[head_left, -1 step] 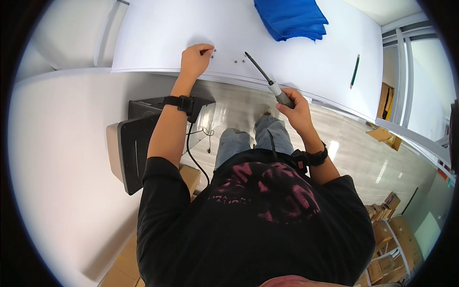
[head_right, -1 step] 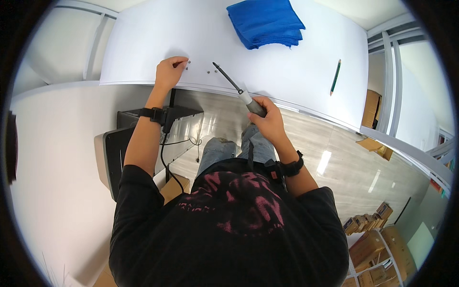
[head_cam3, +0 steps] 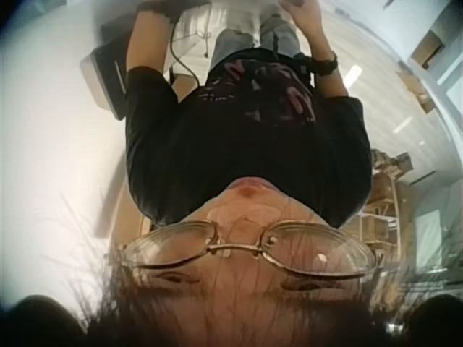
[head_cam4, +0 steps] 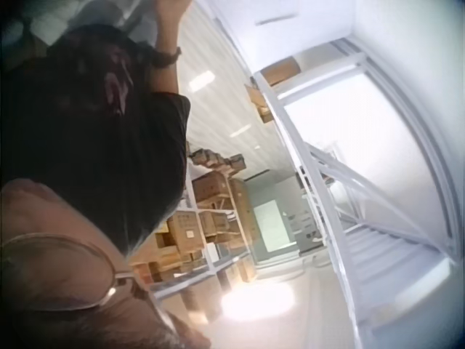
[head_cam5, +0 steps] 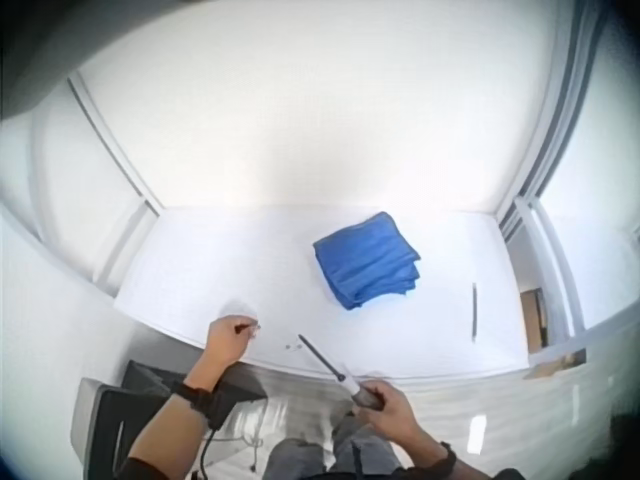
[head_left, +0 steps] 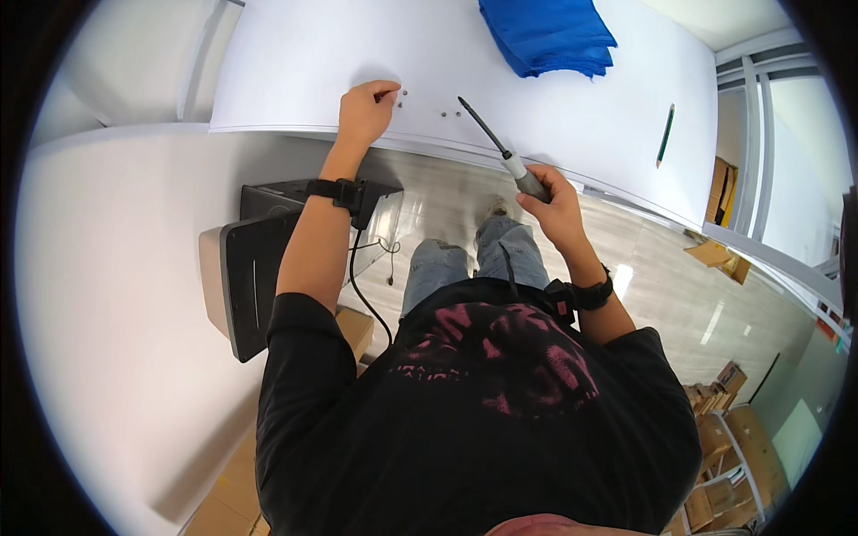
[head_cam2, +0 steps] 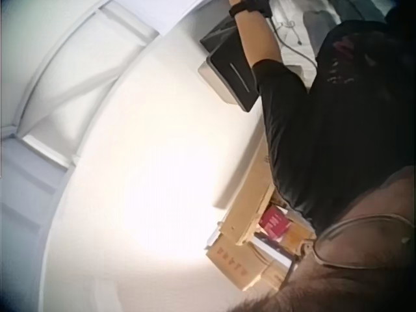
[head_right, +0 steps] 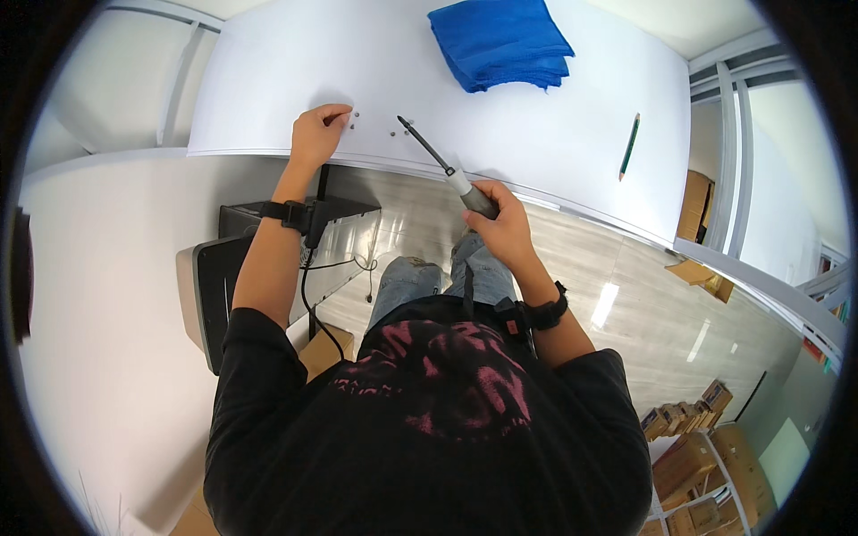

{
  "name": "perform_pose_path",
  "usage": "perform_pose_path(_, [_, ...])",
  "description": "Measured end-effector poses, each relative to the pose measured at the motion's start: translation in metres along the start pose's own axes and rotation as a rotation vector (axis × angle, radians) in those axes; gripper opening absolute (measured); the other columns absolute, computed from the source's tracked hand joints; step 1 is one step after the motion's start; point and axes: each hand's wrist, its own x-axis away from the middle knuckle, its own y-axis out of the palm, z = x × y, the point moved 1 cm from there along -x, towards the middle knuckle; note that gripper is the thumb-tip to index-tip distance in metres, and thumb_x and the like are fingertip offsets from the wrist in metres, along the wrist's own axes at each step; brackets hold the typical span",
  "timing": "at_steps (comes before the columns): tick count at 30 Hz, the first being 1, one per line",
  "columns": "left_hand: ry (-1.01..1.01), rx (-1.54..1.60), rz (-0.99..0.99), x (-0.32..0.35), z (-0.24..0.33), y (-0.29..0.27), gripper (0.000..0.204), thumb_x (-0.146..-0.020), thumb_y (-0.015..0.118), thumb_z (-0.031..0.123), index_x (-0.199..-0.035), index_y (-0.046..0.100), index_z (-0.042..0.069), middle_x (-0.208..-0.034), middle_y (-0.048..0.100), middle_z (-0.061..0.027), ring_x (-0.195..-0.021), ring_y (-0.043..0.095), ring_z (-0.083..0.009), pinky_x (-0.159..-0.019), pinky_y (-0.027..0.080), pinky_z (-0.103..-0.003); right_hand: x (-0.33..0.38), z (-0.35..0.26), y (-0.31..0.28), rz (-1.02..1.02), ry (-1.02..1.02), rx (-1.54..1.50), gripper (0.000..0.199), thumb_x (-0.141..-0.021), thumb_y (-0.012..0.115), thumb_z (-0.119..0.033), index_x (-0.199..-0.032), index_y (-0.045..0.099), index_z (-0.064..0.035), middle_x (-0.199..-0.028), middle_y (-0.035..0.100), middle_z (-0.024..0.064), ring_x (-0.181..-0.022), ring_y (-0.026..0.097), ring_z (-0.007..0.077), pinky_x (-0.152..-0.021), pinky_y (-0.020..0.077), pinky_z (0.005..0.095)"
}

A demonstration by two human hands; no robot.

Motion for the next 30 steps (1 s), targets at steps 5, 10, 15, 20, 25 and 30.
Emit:
perform_pose_path(5, [0.015,0.142,0.169,0.028,-0.013,-0.028,0.013,-0.083,0.062,0.009,-0.093,0.068,0.003,-0.074,0.065,-0.0061,-0.066,0.058,-0.0124,-0.063,0.047,-0.024,-0.003,-0.007,0.018,-0.064,-0.035,-0.002,0.037,-0.075,0.066,0.000,-0.110,0.056,-0.0008,-0.093,0.059,0.0056,-0.087,0.055,0.0128,-0.077,0.0454,0.0266])
perform_pose_path(10, [-0.007,0.237,0.013,0.104,-0.066,-0.065,0.014,-0.087,0.061,0.009,-0.098,0.066,0.002,-0.079,0.065,-0.0025,-0.070,0.056,-0.0067,-0.066,0.045,-0.021,-0.016,-0.006,0.062,-0.252,-0.003,0.092,0.039,-0.074,0.068,-0.005,-0.111,0.055,-0.0001,-0.098,0.060,0.0083,-0.092,0.056,0.0167,-0.082,0.0447,0.0297])
perform_pose_path(15, [-0.193,0.426,-0.086,0.196,-0.120,-0.067,0.017,-0.090,0.059,0.014,-0.101,0.065,0.001,-0.083,0.064,-0.0030,-0.075,0.056,-0.0066,-0.067,0.045,-0.022,-0.024,0.025,0.136,-0.443,0.103,0.168,0.040,-0.075,0.068,-0.009,-0.112,0.055,0.0001,-0.096,0.061,0.0093,-0.087,0.058,0.0173,-0.078,0.0466,0.0296])
perform_pose_path(20, [-0.621,1.049,0.160,0.279,-0.173,-0.046,0.032,-0.097,0.046,0.024,-0.118,0.054,0.001,-0.103,0.065,-0.0109,-0.085,0.063,-0.0169,-0.073,0.051,-0.028,0.004,0.049,0.227,-0.636,0.354,0.120,0.039,-0.076,0.067,-0.009,-0.113,0.054,-0.0003,-0.091,0.061,0.0065,-0.072,0.058,0.0121,-0.060,0.0454,0.0252])
perform_pose_path(25, [-0.731,1.363,0.394,0.348,-0.219,-0.040,0.034,-0.099,0.040,0.024,-0.124,0.047,0.001,-0.112,0.062,-0.0148,-0.091,0.064,-0.0236,-0.077,0.052,-0.033,0.060,0.097,0.295,-0.780,0.493,0.171,0.035,-0.079,0.066,-0.011,-0.111,0.055,-0.0020,-0.089,0.060,0.0025,-0.069,0.058,0.0109,-0.059,0.0445,0.0253])
perform_pose_path(30, [-0.820,1.436,0.500,0.420,-0.264,-0.044,0.031,-0.099,0.037,0.022,-0.123,0.047,0.004,-0.113,0.060,-0.0145,-0.093,0.063,-0.0243,-0.075,0.053,-0.034,0.128,0.133,0.337,-0.855,0.647,0.254,0.038,-0.082,0.065,-0.019,-0.115,0.054,-0.0060,-0.085,0.060,0.0026,-0.066,0.058,0.0111,-0.053,0.0425,0.0244])
